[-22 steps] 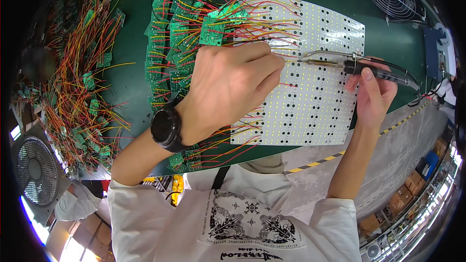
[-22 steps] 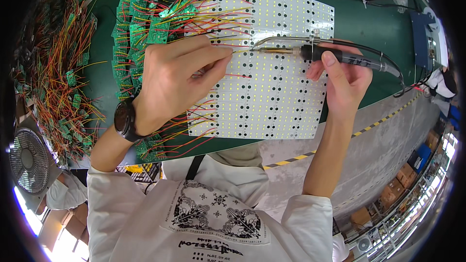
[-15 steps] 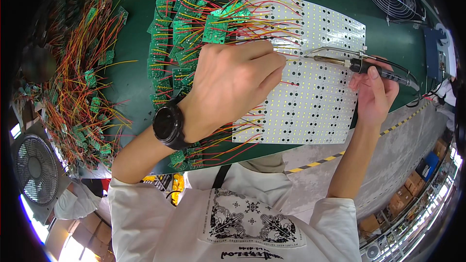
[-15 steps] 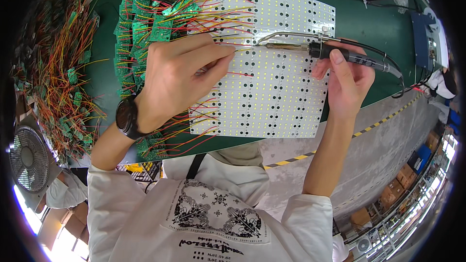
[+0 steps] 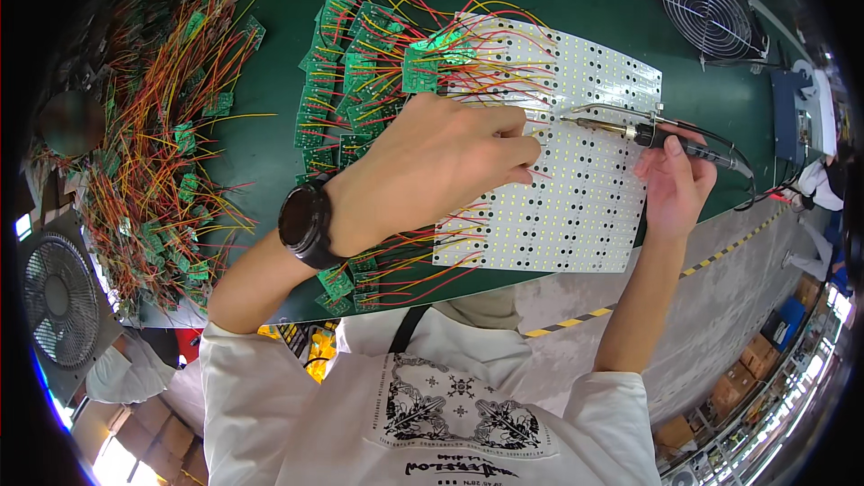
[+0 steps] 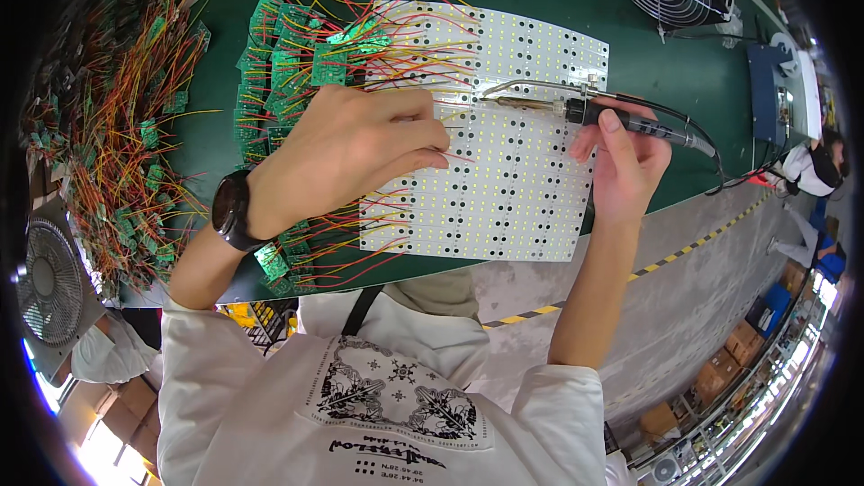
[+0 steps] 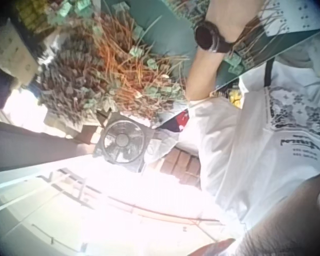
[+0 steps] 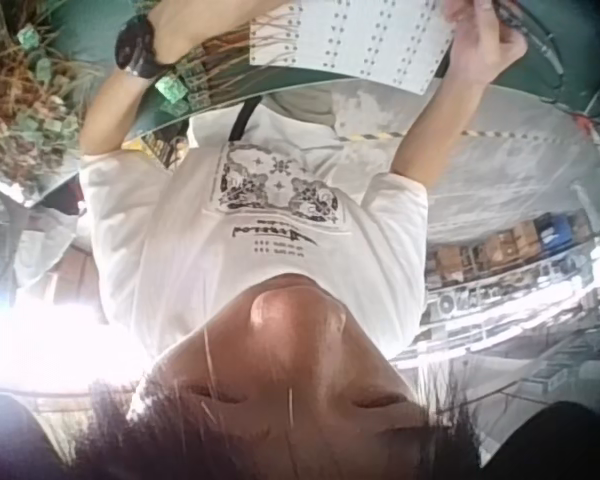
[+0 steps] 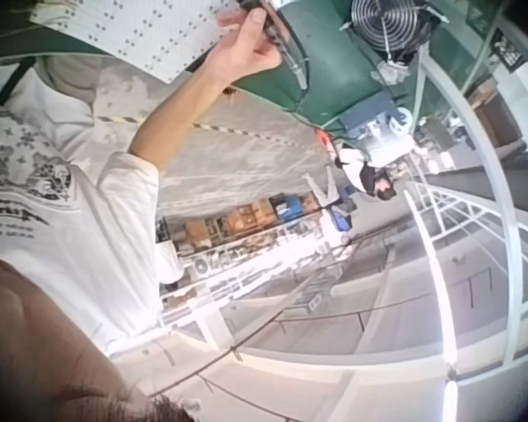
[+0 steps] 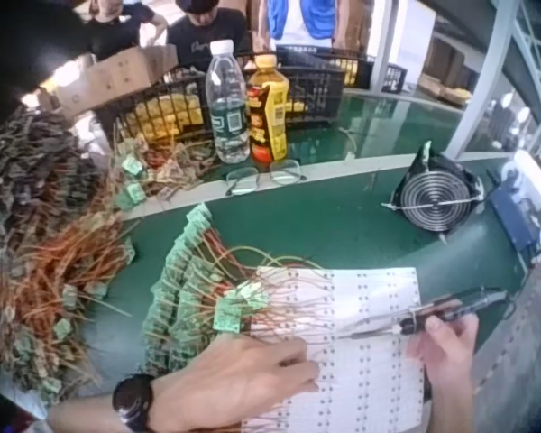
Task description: The person repeatedly picks up small circuit boards with attached wires from a pile and solders the wire leads onto an LED panel using a soldering iron.
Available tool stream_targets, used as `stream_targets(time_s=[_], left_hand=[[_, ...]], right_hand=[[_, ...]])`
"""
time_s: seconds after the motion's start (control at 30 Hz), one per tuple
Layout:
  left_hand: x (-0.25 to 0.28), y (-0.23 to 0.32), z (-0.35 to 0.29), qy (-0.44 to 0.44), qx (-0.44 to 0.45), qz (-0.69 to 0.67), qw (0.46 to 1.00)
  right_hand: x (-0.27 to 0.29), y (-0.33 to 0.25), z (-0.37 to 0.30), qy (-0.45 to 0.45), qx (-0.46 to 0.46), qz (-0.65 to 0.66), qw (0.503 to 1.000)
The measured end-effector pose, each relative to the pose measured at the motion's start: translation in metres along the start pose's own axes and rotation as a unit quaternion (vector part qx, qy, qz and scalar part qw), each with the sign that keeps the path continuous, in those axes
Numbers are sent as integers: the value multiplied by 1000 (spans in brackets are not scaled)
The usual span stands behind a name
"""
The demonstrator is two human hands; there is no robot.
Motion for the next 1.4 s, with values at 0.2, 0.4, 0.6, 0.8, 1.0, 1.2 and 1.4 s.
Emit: stream_targets(time_s=[0.2,0.4,0.6,0.8,1.0,1.2,1.4], left_hand=[[-4,-6,-3,38,28,-8,999],[-4,-9,-4,65,31,45,996],[1,-11,-3,102,44,33,993],[1,-13,-4,113,43,27,992],[3,-13,-4,125,43,14,991],[1,-14,-5,123,41,27,991],[2,-13,-5,125,38,31,991]], right_hand=[[3,3,0,-6,-3,9,1000],[2,4,2,-40,-12,0,999],[3,11,2,-54,-48,-24,997],[2,8,0,-65,-15,-23,998],[-1,6,-1,-73,-8,-31,997],[0,7,-1,-74,-8,-27,997],[-1,6,-2,-73,-5,-27,997]])
Point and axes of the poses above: each hand's wrist, its own z-axis towards the middle knuckle, its own x-axis out of the back of the hand, y = z × x, the point moved 9 cm from there along z, towards the middle knuckle, and after that the axes turned 8 degrees about y, right-handed, at the moved point
